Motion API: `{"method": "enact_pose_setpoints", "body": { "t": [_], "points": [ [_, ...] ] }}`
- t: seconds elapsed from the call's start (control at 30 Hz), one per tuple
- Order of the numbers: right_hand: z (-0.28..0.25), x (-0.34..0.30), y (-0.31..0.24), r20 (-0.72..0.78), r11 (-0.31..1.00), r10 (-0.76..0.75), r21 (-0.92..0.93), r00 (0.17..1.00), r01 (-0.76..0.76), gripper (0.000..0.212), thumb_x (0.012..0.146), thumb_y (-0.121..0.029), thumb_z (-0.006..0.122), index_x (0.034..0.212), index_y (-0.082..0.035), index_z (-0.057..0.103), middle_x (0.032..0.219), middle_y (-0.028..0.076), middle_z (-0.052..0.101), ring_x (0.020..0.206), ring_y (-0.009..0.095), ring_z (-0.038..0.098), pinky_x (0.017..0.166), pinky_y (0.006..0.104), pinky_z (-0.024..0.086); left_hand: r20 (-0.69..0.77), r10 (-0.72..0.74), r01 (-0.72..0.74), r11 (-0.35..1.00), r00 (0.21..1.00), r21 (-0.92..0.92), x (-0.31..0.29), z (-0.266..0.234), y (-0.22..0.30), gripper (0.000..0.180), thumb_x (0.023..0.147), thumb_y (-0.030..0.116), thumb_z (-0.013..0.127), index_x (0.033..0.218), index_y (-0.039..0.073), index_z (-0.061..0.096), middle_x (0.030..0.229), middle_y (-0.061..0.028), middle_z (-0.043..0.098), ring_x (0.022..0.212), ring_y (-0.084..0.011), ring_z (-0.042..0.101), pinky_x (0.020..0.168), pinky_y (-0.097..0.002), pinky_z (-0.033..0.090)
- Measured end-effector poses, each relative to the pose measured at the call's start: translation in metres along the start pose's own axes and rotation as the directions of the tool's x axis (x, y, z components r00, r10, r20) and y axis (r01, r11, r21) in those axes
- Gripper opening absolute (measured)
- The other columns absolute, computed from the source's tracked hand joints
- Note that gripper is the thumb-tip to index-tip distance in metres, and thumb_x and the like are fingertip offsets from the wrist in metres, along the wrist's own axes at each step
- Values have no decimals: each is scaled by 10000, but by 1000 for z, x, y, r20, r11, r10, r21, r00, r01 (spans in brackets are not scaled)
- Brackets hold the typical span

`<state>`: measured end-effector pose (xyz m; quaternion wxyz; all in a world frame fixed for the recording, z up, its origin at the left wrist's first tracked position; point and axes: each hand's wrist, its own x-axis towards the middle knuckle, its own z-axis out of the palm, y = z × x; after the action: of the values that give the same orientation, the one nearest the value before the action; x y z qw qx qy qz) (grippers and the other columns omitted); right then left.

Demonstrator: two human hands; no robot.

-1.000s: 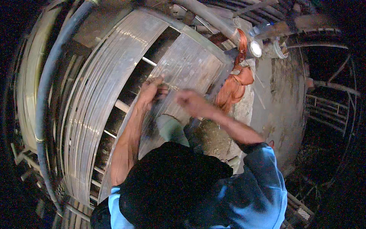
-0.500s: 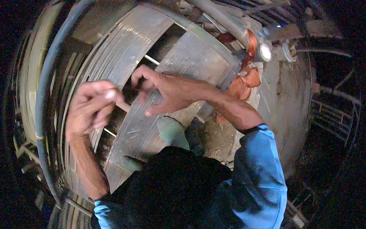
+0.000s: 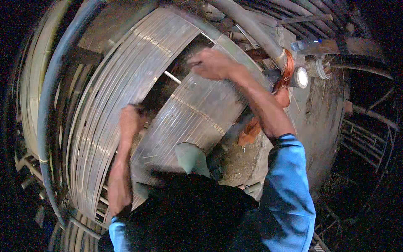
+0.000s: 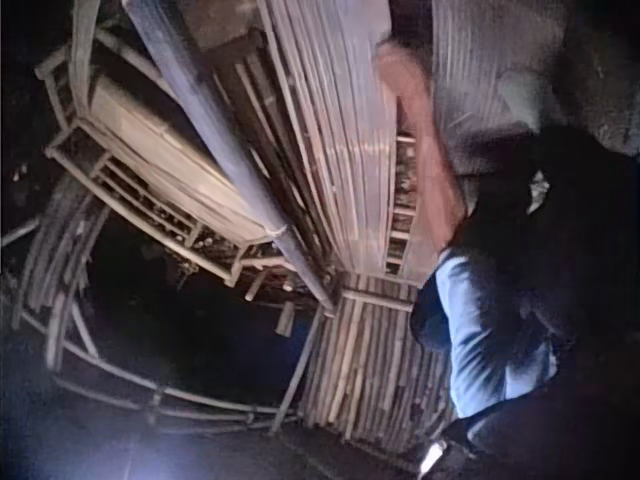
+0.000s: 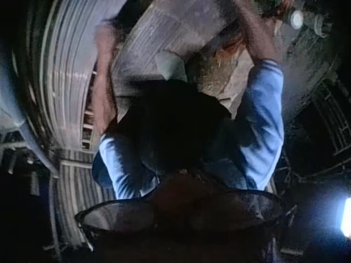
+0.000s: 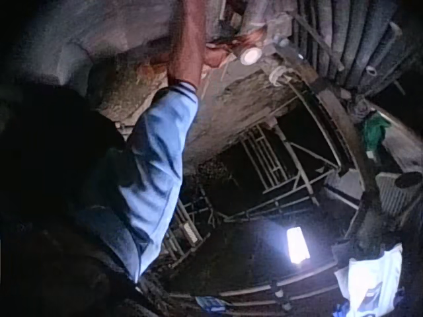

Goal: The person weaves thin bamboo strips into a panel by hand, threading a thin fiber through the gaps between the slats and pressing the strips together. They also handle a piece of reddish-brown mesh and a small packet retrieved from a pocket.

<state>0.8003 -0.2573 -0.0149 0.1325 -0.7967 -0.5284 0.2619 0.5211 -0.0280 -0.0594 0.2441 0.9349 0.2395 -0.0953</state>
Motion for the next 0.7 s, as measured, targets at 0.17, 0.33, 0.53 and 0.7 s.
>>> {"method": "enact_pose_setpoints", "body": {
  "t": [0.17,0.33,0.53,0.7],
  "points": [
    [65,54,3,115,997,81,-14,990,-80,408,922,-238,569,1317,-154,631,1212,211,628,1191,382,564,1039,522,402,-18,-124,121,988,992,-91,57,92,42,444,778,302,755,1053,-14,607,930,-278,681,902,-450,669,791,-514,560],
    [80,77,-16,192,969,218,-158,957,-189,363,915,-276,557,1249,-192,674,1283,170,569,1274,379,490,1038,557,375,130,-289,288,618,949,-732,103,127,53,315,891,286,665,923,-19,736,691,-215,679,665,-297,685,646,-408,512],
    [71,58,-11,126,958,247,-179,961,-223,229,930,-275,570,1043,-148,723,1256,124,567,1257,354,485,1088,483,358,161,-155,222,584,975,-781,90,126,24,179,813,169,666,916,43,740,817,-185,715,732,-300,696,692,-391,536],
    [9,-65,11,-132,326,503,944,854,-46,209,980,-171,556,977,-9,688,1011,154,679,1072,314,643,1077,467,402,106,62,-21,936,992,-352,61,89,12,262,750,204,709,983,87,721,1004,-176,720,962,-356,689,856,-434,550]
  ]
}}
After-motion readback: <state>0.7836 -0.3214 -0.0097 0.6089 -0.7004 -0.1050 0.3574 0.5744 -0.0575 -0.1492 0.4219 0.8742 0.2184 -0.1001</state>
